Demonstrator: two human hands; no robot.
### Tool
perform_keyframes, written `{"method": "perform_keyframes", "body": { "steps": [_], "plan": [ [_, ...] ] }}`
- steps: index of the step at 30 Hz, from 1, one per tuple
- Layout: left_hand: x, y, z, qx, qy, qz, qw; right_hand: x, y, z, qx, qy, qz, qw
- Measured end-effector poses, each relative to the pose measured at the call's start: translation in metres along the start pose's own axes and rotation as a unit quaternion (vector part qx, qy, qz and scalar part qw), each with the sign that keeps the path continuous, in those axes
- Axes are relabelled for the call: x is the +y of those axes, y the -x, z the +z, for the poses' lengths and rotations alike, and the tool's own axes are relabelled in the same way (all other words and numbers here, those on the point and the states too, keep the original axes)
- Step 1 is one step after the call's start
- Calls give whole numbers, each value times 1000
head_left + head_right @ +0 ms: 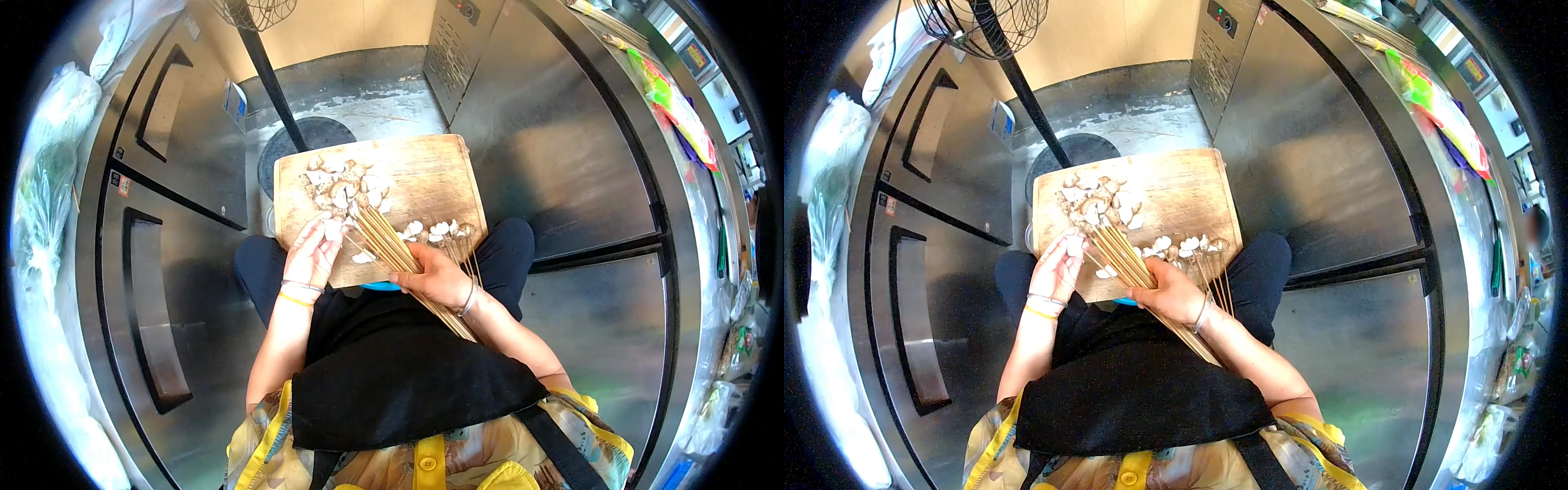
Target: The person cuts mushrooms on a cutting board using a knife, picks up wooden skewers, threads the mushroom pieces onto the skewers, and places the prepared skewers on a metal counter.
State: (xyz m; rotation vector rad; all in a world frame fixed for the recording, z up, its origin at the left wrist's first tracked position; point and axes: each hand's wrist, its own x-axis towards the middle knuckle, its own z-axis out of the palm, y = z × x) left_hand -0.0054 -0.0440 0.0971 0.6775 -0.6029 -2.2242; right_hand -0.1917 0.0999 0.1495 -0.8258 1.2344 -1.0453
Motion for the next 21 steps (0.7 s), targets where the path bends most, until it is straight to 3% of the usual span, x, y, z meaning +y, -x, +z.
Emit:
{"method": "perform_keyframes", "body": {
  "steps": [9, 15, 21],
  "plan": [
    [7, 13, 15, 11, 93, -38, 995, -3, 0, 3, -1, 22, -35, 999],
    [9, 13, 7, -28, 30, -31, 999, -8, 3, 5, 3, 11, -25, 1000],
    [6, 15, 11, -1, 31, -27, 999, -3, 2, 4, 4, 15, -15, 1000]
  ]
}}
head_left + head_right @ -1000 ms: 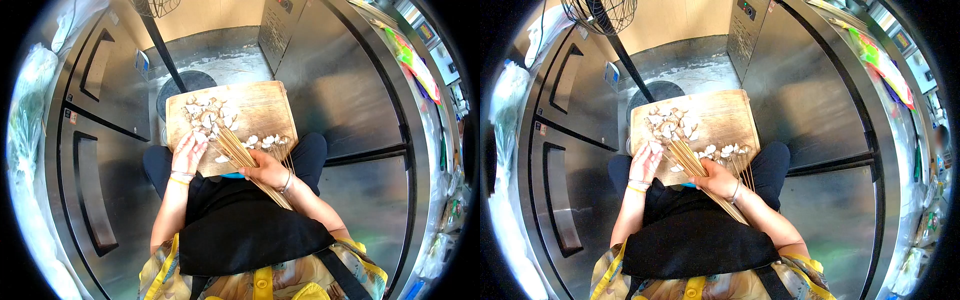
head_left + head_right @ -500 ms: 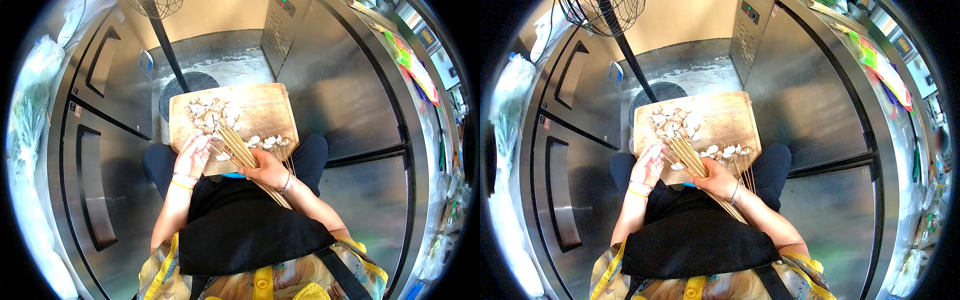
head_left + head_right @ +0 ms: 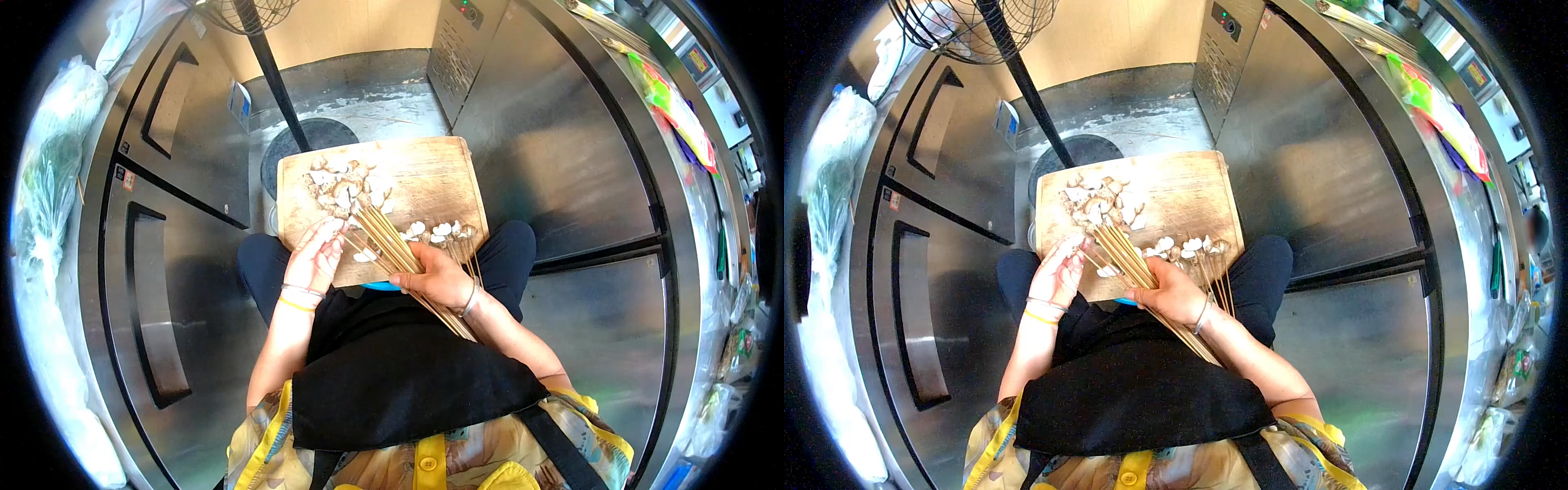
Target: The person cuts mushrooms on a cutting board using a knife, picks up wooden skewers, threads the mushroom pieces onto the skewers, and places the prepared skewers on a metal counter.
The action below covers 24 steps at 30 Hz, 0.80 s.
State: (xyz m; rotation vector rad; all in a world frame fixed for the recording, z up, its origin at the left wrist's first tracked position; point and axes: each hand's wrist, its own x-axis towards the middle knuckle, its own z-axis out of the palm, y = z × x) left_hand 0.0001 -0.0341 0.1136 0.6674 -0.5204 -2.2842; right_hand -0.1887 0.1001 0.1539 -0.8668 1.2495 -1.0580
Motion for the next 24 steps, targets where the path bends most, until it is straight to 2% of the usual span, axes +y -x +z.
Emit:
{"method": "perform_keyframes", "body": {
  "steps": [4, 12, 16, 21, 24],
  "plan": [
    [0, 4, 6, 9, -31, 27, 999, 1, 0, -1, -7, -1, 6, 1000],
    [4, 10, 14, 42, -175, 78, 981, 4, -2, -1, -22, 0, 17, 1000],
    [-4, 12, 12, 38, -202, 113, 972, 2, -2, 2, 3, -20, 2, 1000],
    [-16, 15, 18, 89, -306, 172, 932, -6, 2, 4, 22, -15, 17, 1000],
    [-27, 16, 21, 76, -332, 206, 917, 3, 0, 3, 21, 5, 3, 1000]
  ]
}}
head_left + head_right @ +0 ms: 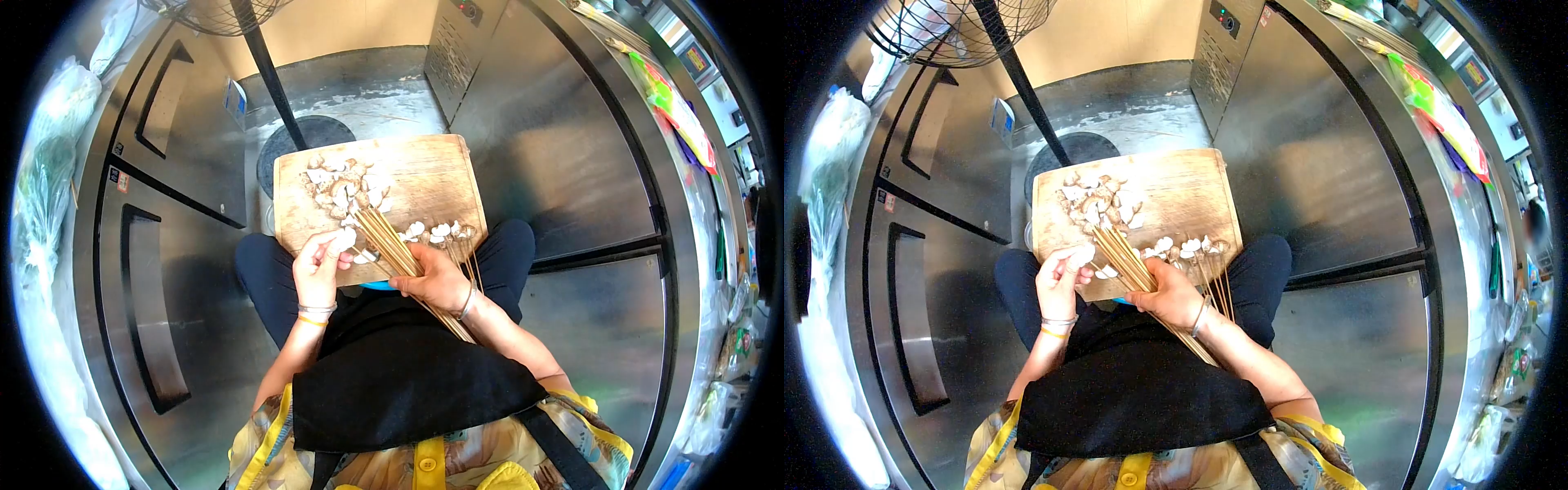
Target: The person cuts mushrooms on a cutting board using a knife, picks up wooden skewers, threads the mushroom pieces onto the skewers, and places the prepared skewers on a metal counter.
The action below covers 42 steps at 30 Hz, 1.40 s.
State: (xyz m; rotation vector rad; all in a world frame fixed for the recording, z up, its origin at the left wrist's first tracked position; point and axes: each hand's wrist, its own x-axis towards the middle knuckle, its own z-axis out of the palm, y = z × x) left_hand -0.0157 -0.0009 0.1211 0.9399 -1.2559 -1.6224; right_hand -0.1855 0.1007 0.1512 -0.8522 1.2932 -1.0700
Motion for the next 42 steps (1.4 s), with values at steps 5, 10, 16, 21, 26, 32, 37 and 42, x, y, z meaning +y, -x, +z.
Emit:
{"method": "perform_keyframes", "body": {
  "steps": [5, 10, 16, 21, 26, 32, 37, 42],
  "plan": [
    [0, 5, 5, -9, -80, 69, 994, 5, -1, -3, -14, 5, 6, 1000],
    [-7, 7, 12, -26, -149, 114, 982, 1, 0, -4, -12, -1, 13, 1000],
    [-33, -1, 26, -83, -189, 103, 973, 31, -9, -27, 84, 131, -20, 988],
    [-44, -11, 41, -109, -208, 106, 966, 18, 2, -38, 102, 112, -61, 987],
    [-54, -20, 43, -137, -222, 98, 960, -5, 9, -32, -50, -180, 45, 981],
    [-91, -36, 6, -17, -67, -10, 998, 20, -5, -45, -42, -210, 91, 972],
    [-139, -79, -33, 102, -173, -41, 979, 24, -5, -40, -42, -233, 101, 966],
    [-164, -106, -41, 177, -211, 3, 961, 28, -5, -37, -30, -213, 92, 972]
  ]
}}
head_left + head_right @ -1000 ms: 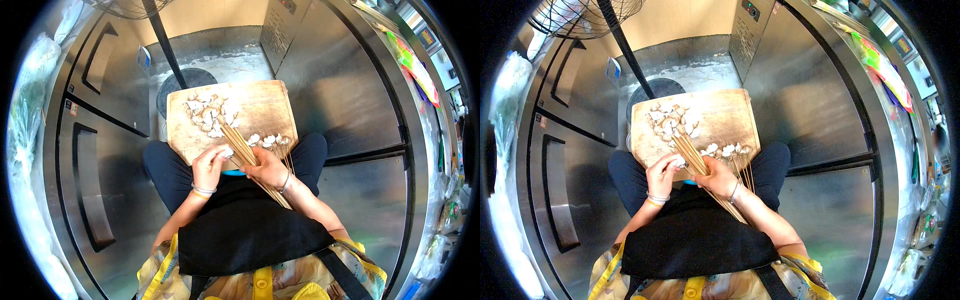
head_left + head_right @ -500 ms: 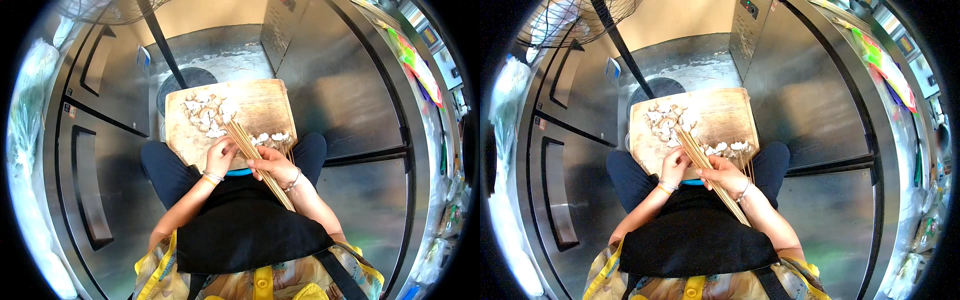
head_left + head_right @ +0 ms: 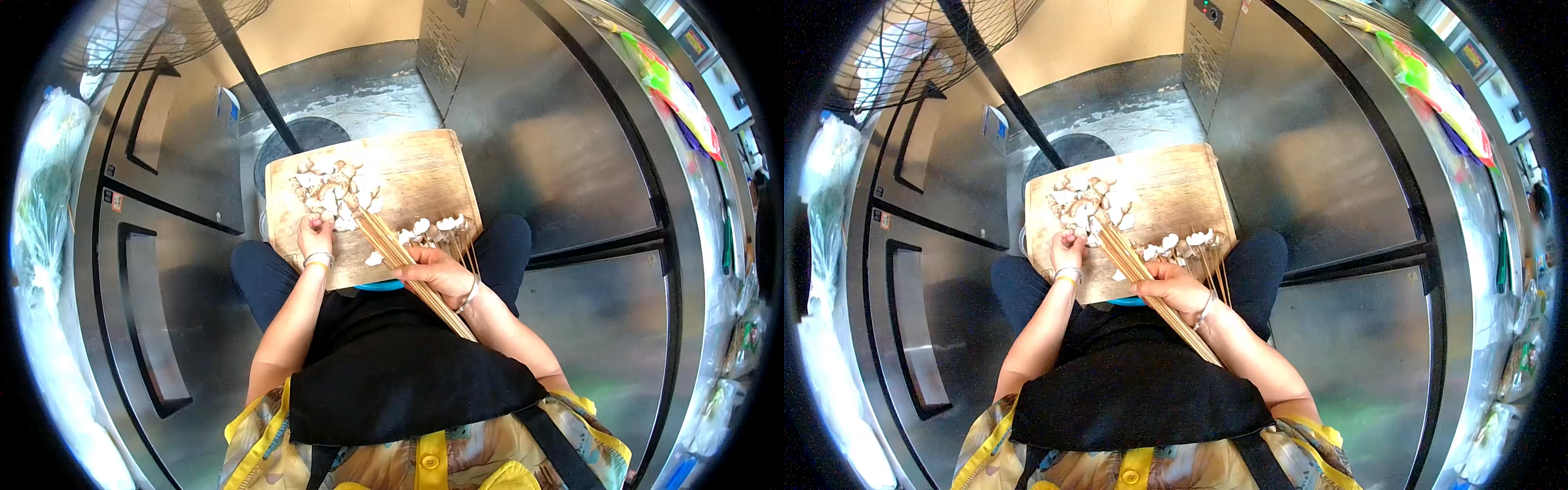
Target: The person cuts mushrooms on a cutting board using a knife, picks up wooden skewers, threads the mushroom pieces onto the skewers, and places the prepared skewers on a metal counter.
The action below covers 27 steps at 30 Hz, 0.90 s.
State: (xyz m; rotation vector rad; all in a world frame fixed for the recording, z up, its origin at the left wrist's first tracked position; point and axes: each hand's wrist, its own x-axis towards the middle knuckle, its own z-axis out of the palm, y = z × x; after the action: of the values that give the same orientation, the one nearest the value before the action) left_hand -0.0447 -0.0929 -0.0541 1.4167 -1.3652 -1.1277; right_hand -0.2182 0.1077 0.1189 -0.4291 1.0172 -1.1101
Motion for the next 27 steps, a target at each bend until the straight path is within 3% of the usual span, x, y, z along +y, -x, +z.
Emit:
{"method": "perform_keyframes", "body": {
  "steps": [3, 6, 10, 13, 15, 16, 18, 22, 27],
  "plan": [
    [-1, -4, 1, -11, -29, -21, 999, -1, -1, 5, -8, 24, -1, 1000],
    [-2, -3, 0, -7, -18, 55, 998, 0, -2, 5, -28, 69, -9, 997],
    [-13, -6, -5, 3, -4, 36, 999, -2, -1, 12, -8, 112, -26, 993],
    [-3, 2, -10, -42, 21, -41, 998, -1, -1, 13, -10, 138, -21, 990],
    [29, 20, -20, -126, 171, -151, 965, 2, -4, 15, 27, 154, -40, 987],
    [42, 27, -26, -123, 171, -153, 966, 2, -4, 16, 25, 154, -37, 987],
    [63, 43, -37, -162, 316, -220, 909, -1, -3, 17, 24, 172, -30, 984],
    [89, 61, -57, -237, 356, -203, 881, 3, -7, 18, 14, 193, -11, 981],
    [118, 73, -66, -243, 381, -207, 868, 0, -4, 23, 16, 221, -12, 975]
  ]
}}
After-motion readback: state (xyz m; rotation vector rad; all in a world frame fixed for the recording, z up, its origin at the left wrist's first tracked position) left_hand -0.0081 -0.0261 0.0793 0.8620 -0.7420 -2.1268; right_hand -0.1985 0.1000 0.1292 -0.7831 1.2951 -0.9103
